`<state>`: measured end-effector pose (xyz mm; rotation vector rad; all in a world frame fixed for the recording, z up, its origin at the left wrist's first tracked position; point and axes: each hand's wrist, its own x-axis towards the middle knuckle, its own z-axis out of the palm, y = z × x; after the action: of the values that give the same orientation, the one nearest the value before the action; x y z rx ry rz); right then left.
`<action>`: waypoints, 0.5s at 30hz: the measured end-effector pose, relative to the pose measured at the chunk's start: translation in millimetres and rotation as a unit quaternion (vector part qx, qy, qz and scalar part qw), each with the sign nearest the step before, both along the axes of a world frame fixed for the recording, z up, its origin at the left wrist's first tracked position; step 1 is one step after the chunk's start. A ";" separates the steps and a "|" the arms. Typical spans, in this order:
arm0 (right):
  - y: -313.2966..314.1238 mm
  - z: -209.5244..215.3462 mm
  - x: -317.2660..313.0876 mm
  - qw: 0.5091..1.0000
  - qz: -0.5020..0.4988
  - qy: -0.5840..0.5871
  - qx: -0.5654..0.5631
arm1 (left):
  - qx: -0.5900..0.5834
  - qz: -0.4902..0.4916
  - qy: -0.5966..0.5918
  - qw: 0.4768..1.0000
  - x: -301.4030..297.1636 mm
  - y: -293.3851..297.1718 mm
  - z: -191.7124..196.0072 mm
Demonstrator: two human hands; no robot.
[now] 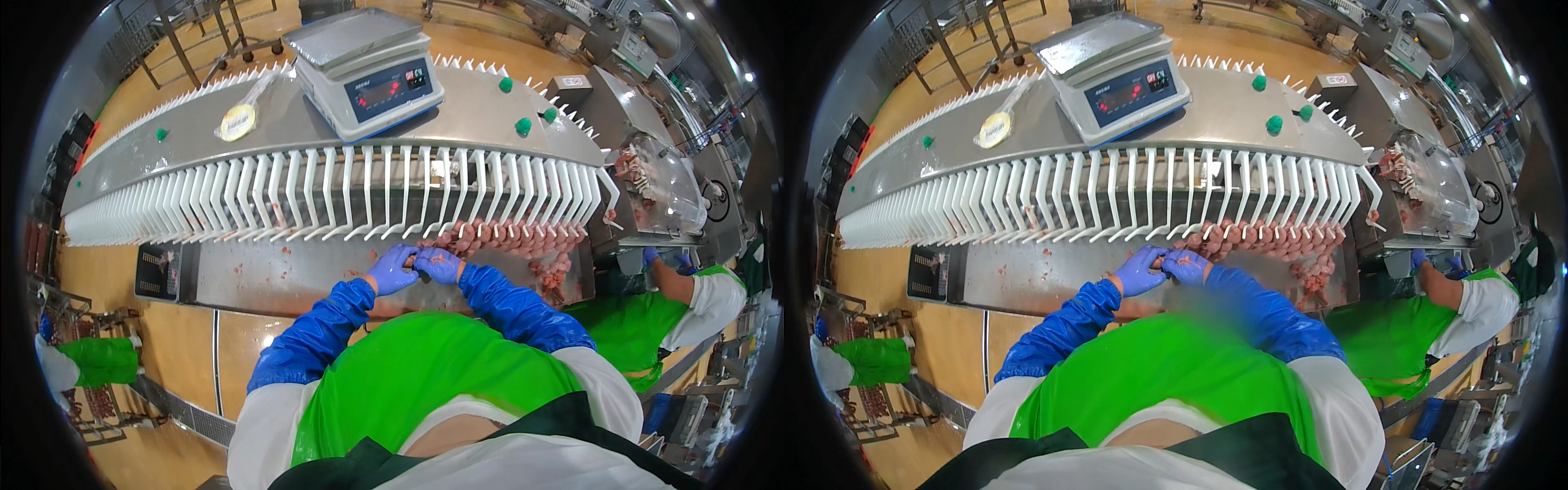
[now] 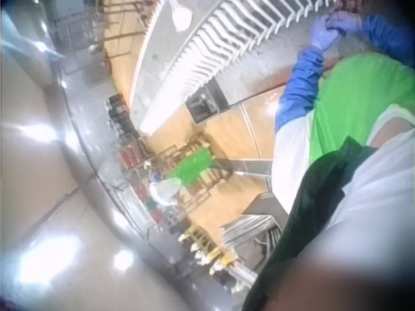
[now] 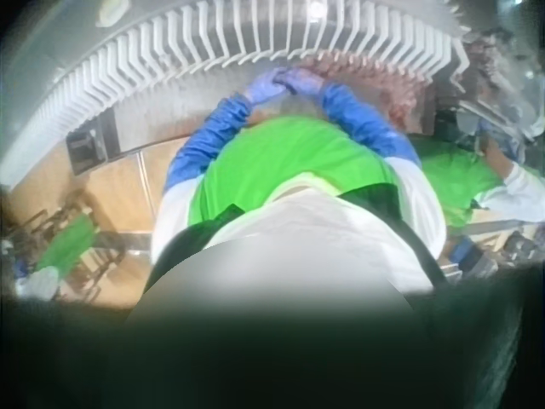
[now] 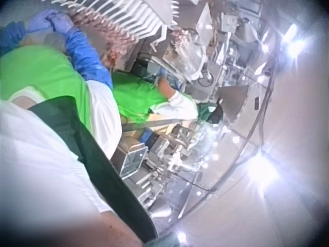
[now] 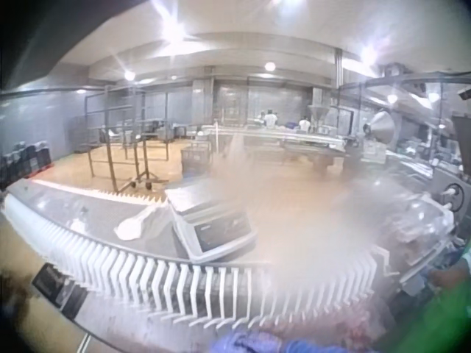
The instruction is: The person links small sausage segments by hand on a conveyor belt, forming continuous chains. They repeatedly pick up segments, twist them together, and place the linked sausages onto the moving belt.
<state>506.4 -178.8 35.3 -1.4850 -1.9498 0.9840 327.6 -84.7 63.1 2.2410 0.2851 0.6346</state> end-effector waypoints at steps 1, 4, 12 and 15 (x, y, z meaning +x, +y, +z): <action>-0.7 3.7 -3.6 0.994 0.009 -0.108 -0.017 | 0.004 0.010 0.096 0.995 -1.0 -4.3 3.9; -6.3 8.6 -5.5 0.987 -0.007 -0.162 -0.018 | 0.021 0.036 0.308 0.951 7.5 -15.5 22.7; -63.3 60.9 22.0 0.991 0.024 -0.129 -0.003 | 0.189 -0.137 0.244 0.941 -9.4 -10.0 28.1; -68.6 133.7 19.5 0.980 -0.093 0.139 -0.109 | 0.175 -0.092 0.227 0.954 -45.9 31.4 3.2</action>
<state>525.9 -247.4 169.1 -1.5214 -1.5174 1.2753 281.6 -53.3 66.3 2.7051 0.1959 0.0599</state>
